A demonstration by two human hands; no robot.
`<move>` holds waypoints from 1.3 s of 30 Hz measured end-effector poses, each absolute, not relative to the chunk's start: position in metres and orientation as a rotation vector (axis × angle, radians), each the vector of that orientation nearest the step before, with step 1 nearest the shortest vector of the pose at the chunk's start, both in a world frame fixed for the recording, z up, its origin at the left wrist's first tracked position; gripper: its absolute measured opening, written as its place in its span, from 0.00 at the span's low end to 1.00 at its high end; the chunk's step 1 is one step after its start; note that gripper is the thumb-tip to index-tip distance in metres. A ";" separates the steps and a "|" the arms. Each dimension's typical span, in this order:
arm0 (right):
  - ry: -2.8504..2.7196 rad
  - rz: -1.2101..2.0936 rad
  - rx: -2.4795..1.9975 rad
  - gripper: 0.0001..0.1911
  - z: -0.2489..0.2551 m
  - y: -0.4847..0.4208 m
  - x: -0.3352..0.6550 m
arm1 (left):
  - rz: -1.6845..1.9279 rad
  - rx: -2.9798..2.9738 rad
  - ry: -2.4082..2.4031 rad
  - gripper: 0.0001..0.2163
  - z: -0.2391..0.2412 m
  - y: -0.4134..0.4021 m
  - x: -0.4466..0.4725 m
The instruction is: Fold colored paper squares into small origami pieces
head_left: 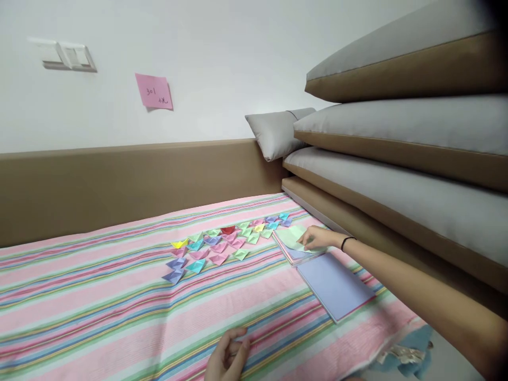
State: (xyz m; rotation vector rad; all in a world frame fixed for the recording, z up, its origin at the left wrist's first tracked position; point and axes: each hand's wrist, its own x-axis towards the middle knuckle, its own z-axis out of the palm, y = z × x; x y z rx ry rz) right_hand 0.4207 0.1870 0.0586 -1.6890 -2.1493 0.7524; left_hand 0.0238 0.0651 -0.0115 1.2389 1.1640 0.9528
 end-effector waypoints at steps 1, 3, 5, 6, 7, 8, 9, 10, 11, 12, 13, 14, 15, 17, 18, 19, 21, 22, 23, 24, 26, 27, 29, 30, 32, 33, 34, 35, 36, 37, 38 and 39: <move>-2.123 0.728 -1.701 0.12 0.058 0.186 0.419 | 0.955 1.235 1.163 0.28 -0.011 0.064 0.023; -2.073 0.676 -1.730 0.12 0.056 0.183 0.415 | 0.953 1.230 1.163 0.27 -0.010 0.063 0.021; -2.032 0.643 -1.755 0.11 0.054 0.180 0.412 | 0.949 1.228 1.157 0.26 -0.009 0.062 0.019; -2.019 0.641 -1.760 0.12 0.053 0.179 0.411 | 0.947 1.230 1.151 0.26 -0.008 0.062 0.018; -2.011 0.648 -1.760 0.12 0.052 0.178 0.411 | 0.935 1.234 1.141 0.26 -0.007 0.062 0.017; -2.007 0.663 -1.755 0.13 0.051 0.177 0.411 | 0.915 1.240 1.130 0.25 -0.006 0.062 0.016; -2.006 0.680 -1.748 0.14 0.050 0.176 0.411 | 0.889 1.246 1.120 0.25 -0.004 0.062 0.015; -2.006 0.699 -1.739 0.15 0.049 0.175 0.412 | 0.863 1.251 1.112 0.25 -0.003 0.063 0.014; -2.008 0.714 -1.731 0.16 0.049 0.175 0.412 | 0.840 1.252 1.109 0.25 -0.002 0.064 0.013; -2.009 0.722 -1.724 0.17 0.049 0.174 0.412 | 0.828 1.251 1.109 0.25 -0.001 0.064 0.012; -2.012 0.723 -1.719 0.17 0.050 0.174 0.412 | 0.826 1.249 1.110 0.25 0.000 0.065 0.012; -2.014 0.715 -1.716 0.17 0.051 0.173 0.411 | 0.832 1.248 1.109 0.25 0.000 0.065 0.012; -2.015 0.696 -1.714 0.17 0.055 0.172 0.410 | 0.835 1.250 1.102 0.25 0.000 0.066 0.012; -2.011 0.624 -1.713 0.16 0.066 0.169 0.407 | 0.837 1.252 1.077 0.25 -0.001 0.067 0.011; -2.005 0.572 -1.711 0.15 0.073 0.165 0.405 | 0.839 1.250 1.063 0.24 -0.001 0.068 0.010; -2.000 0.512 -1.704 0.14 0.082 0.160 0.401 | 0.843 1.245 1.053 0.24 -0.002 0.069 0.009; -2.003 0.405 -1.674 0.12 0.099 0.145 0.389 | 0.851 1.244 1.040 0.23 -0.001 0.071 0.006; -2.021 0.379 -1.649 0.11 0.106 0.134 0.380 | 0.863 1.258 1.036 0.23 0.000 0.072 0.005; -2.051 0.349 -1.601 0.10 0.111 0.122 0.370 | 0.869 1.285 1.027 0.22 0.001 0.072 0.003; -2.139 0.294 -1.483 0.10 0.113 0.109 0.357 | 0.904 1.325 1.021 0.22 0.003 0.072 0.002; -2.248 0.240 -1.244 0.10 0.108 0.081 0.328 | 0.991 1.444 1.038 0.26 0.009 0.070 0.000; -2.272 0.245 -1.152 0.11 0.102 0.067 0.312 | 1.027 1.547 1.076 0.29 0.012 0.069 -0.002; -2.334 0.278 -0.985 0.12 0.082 0.042 0.284 | 1.152 1.876 1.122 0.39 0.020 0.065 -0.007; -2.375 0.306 -0.939 0.13 0.071 0.032 0.272 | 1.190 2.058 1.111 0.41 0.024 0.062 -0.011; -2.393 0.360 -0.854 0.14 0.047 0.017 0.253 | 1.087 2.410 1.074 0.39 0.031 0.056 -0.019; -2.366 0.395 -0.862 0.14 0.037 0.012 0.247 | 0.974 2.568 1.028 0.35 0.033 0.053 -0.024; -2.310 0.434 -0.887 0.13 0.027 0.008 0.243 | 0.857 2.682 0.993 0.32 0.035 0.050 -0.028; -2.261 0.481 -0.906 0.13 0.019 0.006 0.240 | 0.770 2.750 0.967 0.30 0.036 0.047 -0.032; -2.213 0.529 -0.923 0.12 0.012 0.004 0.238 | 0.694 2.794 0.942 0.28 0.036 0.045 -0.035; -2.170 0.573 -0.940 0.12 0.006 0.003 0.237 | 0.646 2.813 0.926 0.26 0.034 0.043 -0.038; -2.138 0.616 -0.956 0.12 0.002 0.002 0.237 | 0.619 2.815 0.912 0.24 0.032 0.042 -0.040; -2.112 0.652 -0.976 0.11 0.000 0.002 0.237 | 0.611 2.806 0.898 0.20 0.029 0.042 -0.041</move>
